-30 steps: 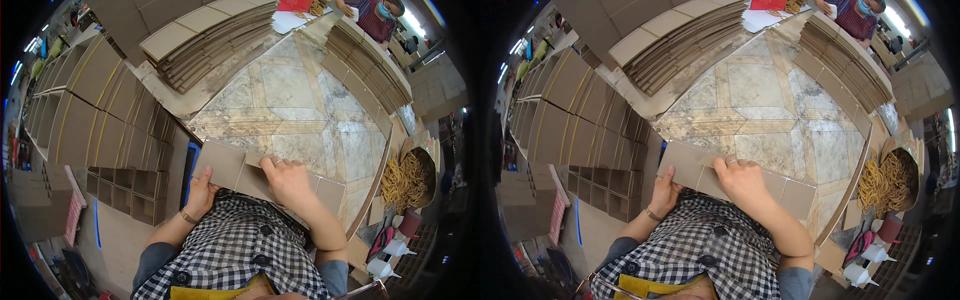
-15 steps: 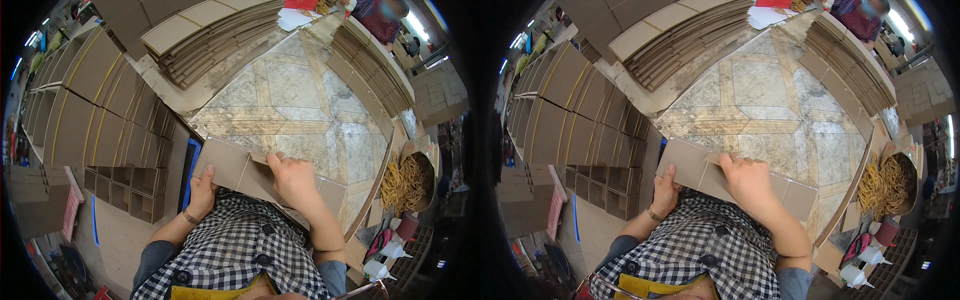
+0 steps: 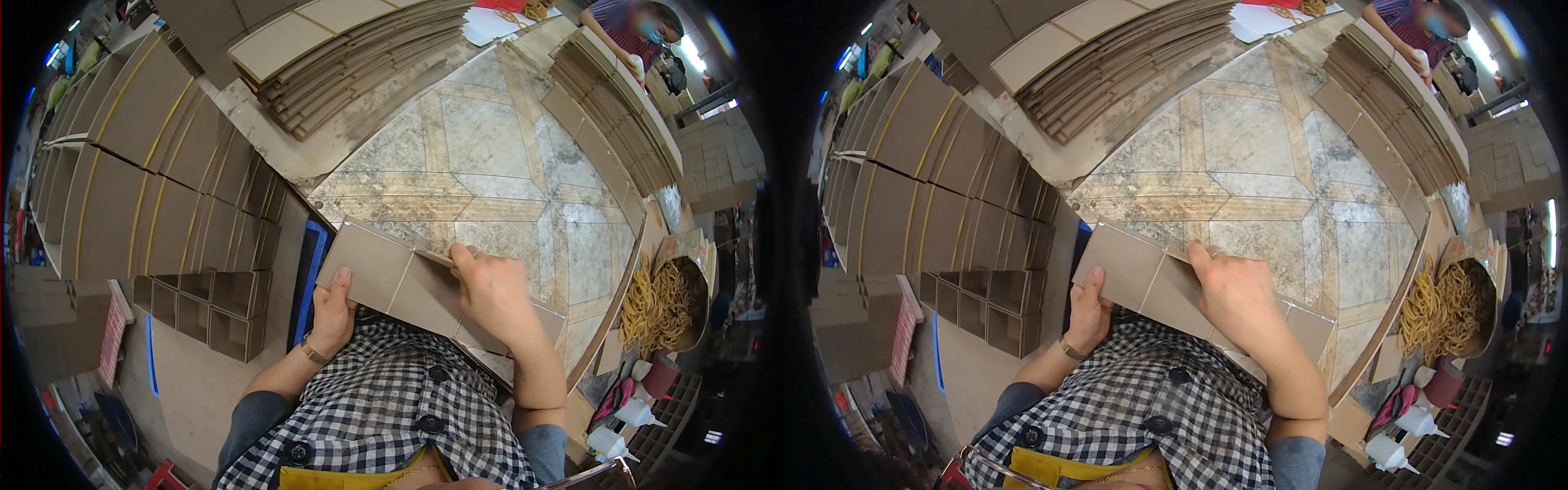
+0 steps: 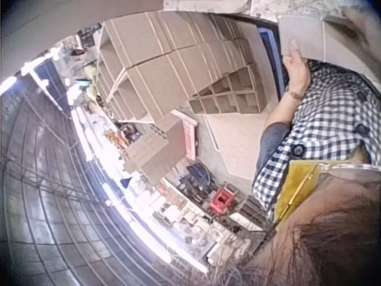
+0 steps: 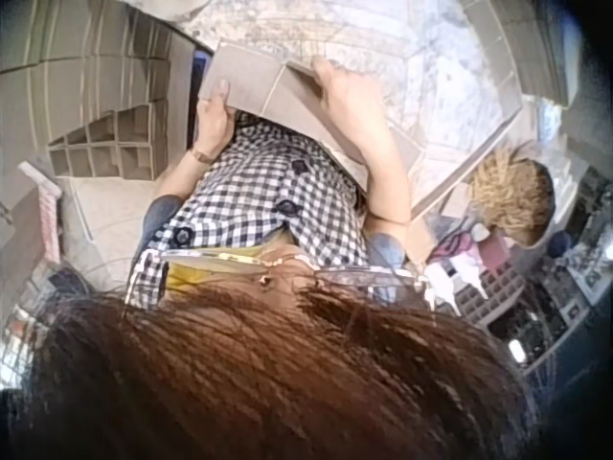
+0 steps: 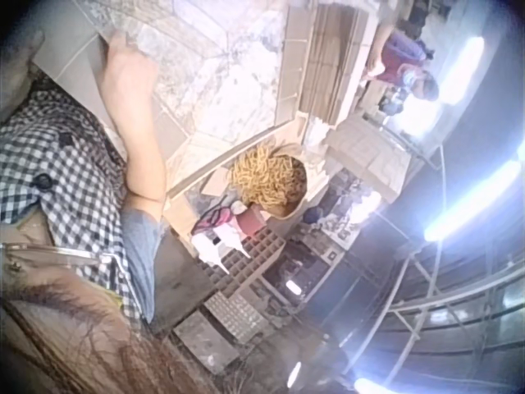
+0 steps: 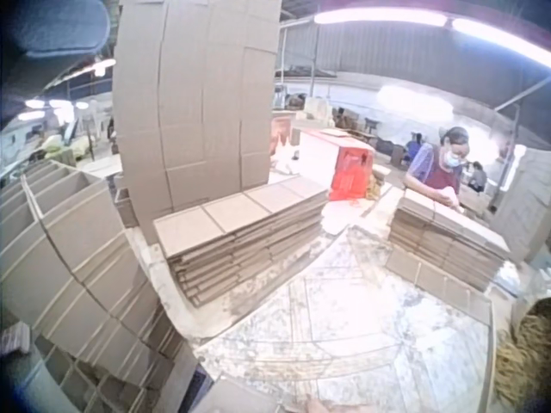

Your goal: The person is seen applying glue to cardboard sheets and folding them into small square boxes, then securing them with rubber bands.

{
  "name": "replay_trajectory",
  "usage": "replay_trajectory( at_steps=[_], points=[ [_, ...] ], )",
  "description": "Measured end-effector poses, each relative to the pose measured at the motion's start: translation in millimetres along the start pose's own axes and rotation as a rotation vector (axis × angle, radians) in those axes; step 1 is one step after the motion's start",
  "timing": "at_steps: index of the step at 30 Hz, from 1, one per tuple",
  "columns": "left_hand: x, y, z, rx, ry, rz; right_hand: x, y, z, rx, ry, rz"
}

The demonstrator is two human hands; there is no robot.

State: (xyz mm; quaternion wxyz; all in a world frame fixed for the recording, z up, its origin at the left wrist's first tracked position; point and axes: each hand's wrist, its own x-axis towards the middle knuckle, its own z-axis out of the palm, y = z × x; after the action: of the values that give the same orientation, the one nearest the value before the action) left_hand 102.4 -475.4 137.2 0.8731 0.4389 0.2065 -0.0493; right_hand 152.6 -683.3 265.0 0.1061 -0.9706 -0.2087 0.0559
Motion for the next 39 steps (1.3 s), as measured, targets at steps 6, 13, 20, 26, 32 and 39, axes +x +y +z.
replay_trajectory(
  at_steps=[6,13,20,26,32,39],
  points=[
    [-1.5,-2.5,-6.4,0.227,-0.005,0.043,-0.3,2.0,0.4,0.006,0.004,-0.008],
    [-17.5,29.7,37.0,0.989,-0.464,0.753,1.1,9.6,6.9,-0.009,0.027,0.004],
    [-20.7,58.6,62.7,1.095,-0.639,0.866,-0.7,5.8,11.1,-0.001,0.084,0.021],
    [-13.3,90.7,98.4,1.611,-0.861,0.76,-14.0,13.0,2.4,0.406,0.549,-0.039],
    [-4.7,102.8,103.0,1.685,-0.997,0.79,-184.2,24.8,36.3,1.112,0.248,0.255],
    [-1.4,82.9,133.1,1.643,-1.279,0.83,-253.1,-46.1,134.5,1.709,0.951,1.232]
  ],
)
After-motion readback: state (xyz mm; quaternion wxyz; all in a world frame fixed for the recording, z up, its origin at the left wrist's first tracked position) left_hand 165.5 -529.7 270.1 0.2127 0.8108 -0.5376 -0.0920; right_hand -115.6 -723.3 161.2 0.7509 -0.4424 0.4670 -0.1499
